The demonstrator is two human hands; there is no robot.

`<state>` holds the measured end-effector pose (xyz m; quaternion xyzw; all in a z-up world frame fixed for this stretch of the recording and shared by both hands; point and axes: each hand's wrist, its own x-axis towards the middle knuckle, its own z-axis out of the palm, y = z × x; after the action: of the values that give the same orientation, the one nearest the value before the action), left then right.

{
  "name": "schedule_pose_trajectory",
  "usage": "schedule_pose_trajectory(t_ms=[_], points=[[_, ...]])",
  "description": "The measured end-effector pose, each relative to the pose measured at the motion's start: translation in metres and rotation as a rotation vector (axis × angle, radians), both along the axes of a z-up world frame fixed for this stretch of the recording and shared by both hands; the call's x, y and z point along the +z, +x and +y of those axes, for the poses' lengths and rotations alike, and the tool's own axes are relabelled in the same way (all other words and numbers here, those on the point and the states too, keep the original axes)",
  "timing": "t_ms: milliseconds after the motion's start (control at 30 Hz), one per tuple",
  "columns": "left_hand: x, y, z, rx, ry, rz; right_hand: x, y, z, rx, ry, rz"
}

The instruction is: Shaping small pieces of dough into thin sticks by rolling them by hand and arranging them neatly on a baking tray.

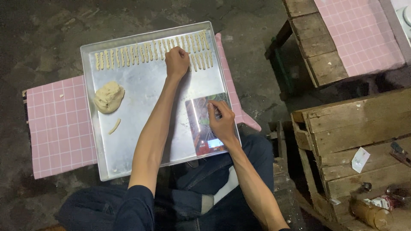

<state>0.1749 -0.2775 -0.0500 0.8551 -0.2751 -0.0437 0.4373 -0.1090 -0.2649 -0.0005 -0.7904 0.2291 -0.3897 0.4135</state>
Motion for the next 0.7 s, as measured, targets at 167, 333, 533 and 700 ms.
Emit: schedule_pose_trajectory(t_ms=[167,333,533,700], points=[[-0.008,0.003,0.005,0.034,-0.038,0.023,0.002,0.000,-0.001,0.000,0.002,-0.012],[0.018,-0.018,0.042,0.054,-0.081,-0.039,-0.001,0.000,-0.001,-0.009,0.001,-0.027],[0.048,-0.055,0.168,0.033,-0.001,-0.126,-0.004,-0.001,0.007,-0.001,-0.062,-0.066],[0.056,-0.061,0.301,0.145,0.408,-0.279,0.017,-0.007,0.024,0.030,-0.156,-0.089]])
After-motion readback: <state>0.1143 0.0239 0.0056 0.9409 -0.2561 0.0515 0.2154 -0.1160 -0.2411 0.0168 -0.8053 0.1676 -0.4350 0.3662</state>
